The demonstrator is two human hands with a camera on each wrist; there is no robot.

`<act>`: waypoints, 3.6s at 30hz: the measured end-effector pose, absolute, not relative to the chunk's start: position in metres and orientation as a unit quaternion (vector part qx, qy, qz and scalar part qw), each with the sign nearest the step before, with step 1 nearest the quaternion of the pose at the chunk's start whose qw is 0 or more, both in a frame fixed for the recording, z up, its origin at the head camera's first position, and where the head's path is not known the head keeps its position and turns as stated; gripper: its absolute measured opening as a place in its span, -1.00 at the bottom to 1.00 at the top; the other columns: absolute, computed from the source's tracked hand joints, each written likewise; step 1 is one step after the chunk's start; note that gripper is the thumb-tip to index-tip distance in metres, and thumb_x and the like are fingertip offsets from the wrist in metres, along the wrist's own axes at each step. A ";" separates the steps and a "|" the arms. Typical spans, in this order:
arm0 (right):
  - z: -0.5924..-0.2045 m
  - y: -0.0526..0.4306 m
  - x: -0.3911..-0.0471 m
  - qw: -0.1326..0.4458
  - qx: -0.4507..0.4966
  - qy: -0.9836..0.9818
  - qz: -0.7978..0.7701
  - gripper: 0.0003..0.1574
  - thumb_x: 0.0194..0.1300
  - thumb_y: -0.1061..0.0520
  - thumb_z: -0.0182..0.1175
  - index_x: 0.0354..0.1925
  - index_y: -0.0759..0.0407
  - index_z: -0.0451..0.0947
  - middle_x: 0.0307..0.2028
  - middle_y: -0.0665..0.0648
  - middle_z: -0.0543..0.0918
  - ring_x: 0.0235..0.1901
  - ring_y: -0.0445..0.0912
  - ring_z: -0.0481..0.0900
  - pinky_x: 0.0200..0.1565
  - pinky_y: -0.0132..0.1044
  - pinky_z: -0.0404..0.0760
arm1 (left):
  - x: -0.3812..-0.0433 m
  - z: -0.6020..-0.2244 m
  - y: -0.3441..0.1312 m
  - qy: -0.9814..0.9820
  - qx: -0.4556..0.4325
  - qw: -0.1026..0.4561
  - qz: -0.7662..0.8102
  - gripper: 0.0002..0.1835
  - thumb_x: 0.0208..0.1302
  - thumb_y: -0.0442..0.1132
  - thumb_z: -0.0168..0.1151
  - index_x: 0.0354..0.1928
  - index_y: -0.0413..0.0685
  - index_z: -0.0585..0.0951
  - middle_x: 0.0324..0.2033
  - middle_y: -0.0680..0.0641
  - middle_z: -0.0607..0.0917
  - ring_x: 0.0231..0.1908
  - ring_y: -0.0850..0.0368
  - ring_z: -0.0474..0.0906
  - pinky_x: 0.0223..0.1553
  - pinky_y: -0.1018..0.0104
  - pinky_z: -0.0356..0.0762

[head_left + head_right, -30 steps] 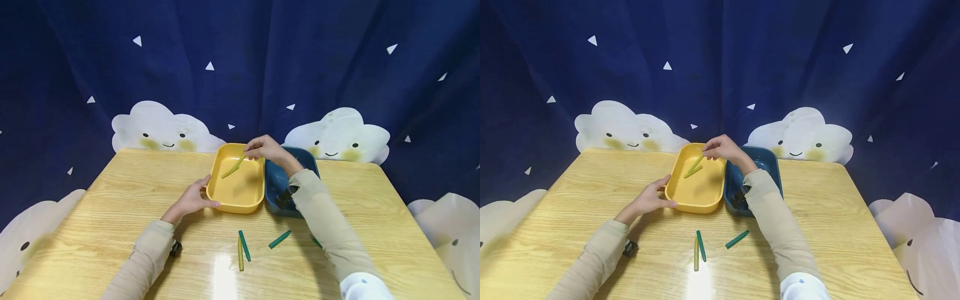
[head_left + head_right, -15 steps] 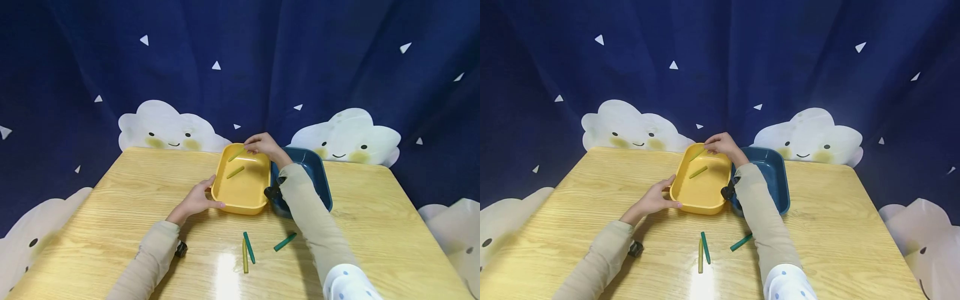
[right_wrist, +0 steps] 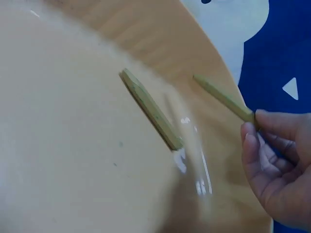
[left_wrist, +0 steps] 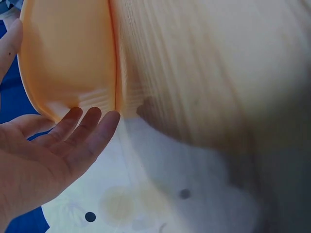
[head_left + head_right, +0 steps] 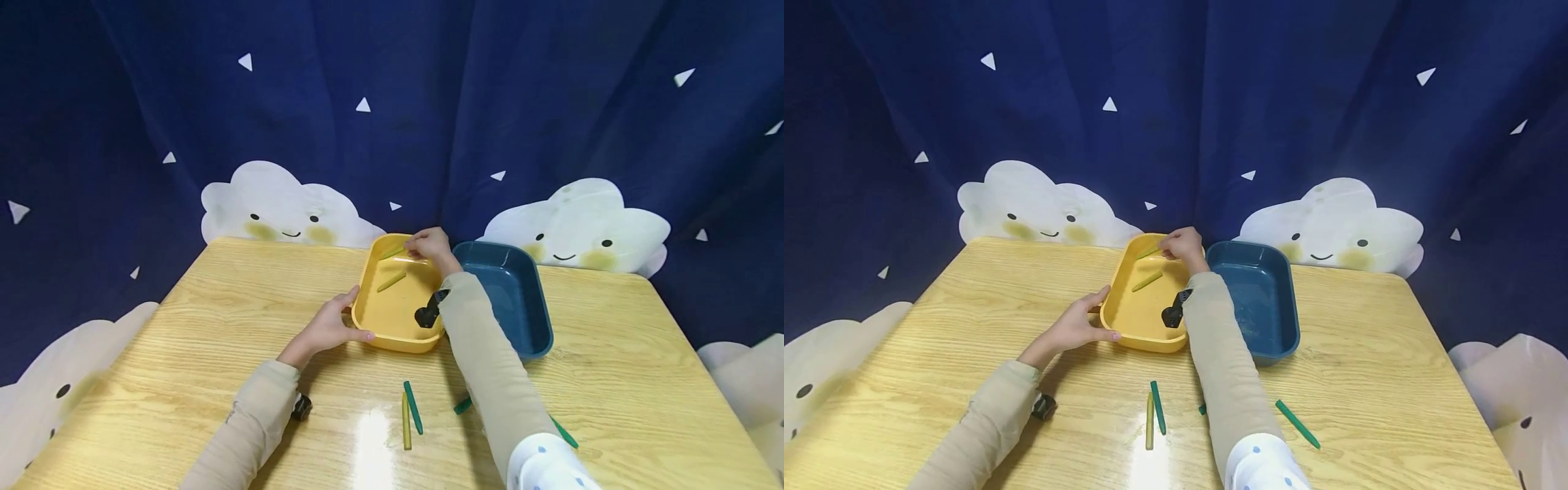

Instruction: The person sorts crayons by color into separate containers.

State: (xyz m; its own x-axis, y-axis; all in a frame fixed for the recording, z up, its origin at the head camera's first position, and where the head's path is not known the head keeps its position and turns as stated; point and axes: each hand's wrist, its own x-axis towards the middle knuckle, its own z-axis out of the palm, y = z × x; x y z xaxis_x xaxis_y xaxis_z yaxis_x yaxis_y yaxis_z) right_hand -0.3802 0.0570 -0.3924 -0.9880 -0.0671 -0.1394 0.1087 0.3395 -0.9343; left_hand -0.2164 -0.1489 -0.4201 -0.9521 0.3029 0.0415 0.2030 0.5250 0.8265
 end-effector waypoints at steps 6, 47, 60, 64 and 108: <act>-0.406 0.047 -0.380 0.065 0.074 0.801 -0.591 -0.82 0.06 0.39 0.23 -0.30 0.47 0.60 -0.51 0.21 0.60 -0.67 -0.17 0.50 -0.22 -0.14 0.60 | -0.217 -0.421 -0.149 0.869 0.146 0.051 0.471 0.11 -0.20 -0.16 0.52 0.33 -0.39 0.03 0.22 -0.38 0.25 0.06 -0.14 0.38 0.12 0.06 0.28; -0.364 0.048 -0.342 0.063 0.009 0.758 -0.649 -0.74 0.13 0.31 0.21 -0.18 0.42 0.58 -0.37 0.23 0.60 -0.58 -0.15 0.59 -0.38 -0.31 0.62 | -0.215 -0.415 -0.147 0.869 0.130 0.068 0.472 0.11 -0.18 -0.15 0.51 0.34 -0.36 0.02 0.24 -0.36 0.23 0.08 -0.12 0.34 0.14 0.07 0.25; -0.349 0.065 -0.310 0.071 -0.046 0.757 -0.648 -0.71 0.17 0.29 0.20 -0.13 0.44 0.56 -0.29 0.32 0.61 -0.58 -0.15 0.61 -0.41 -0.32 0.61 | -0.217 -0.420 -0.148 0.867 0.134 0.072 0.474 0.12 -0.17 -0.13 0.50 0.35 -0.35 0.01 0.27 -0.35 0.19 0.10 -0.12 0.33 0.15 0.07 0.24; -0.346 0.069 -0.300 0.072 -0.060 0.750 -0.655 -0.72 0.16 0.29 0.20 -0.14 0.42 0.56 -0.35 0.25 0.61 -0.54 -0.11 0.62 -0.40 -0.30 0.62 | -0.216 -0.420 -0.148 0.868 0.129 0.075 0.473 0.13 -0.18 -0.12 0.51 0.35 -0.33 0.01 0.26 -0.33 0.21 0.09 -0.10 0.33 0.15 0.08 0.23; -0.376 0.122 -0.207 0.283 -0.346 0.734 -0.511 -0.54 0.21 0.26 0.17 0.04 0.49 0.42 -0.40 0.42 0.60 -0.50 0.18 0.54 -0.34 0.14 0.52 | -0.216 -0.422 -0.147 0.859 0.145 0.075 0.485 0.11 -0.14 -0.16 0.49 0.35 -0.37 -0.02 0.29 -0.35 0.14 0.09 -0.18 0.33 0.06 0.07 0.35</act>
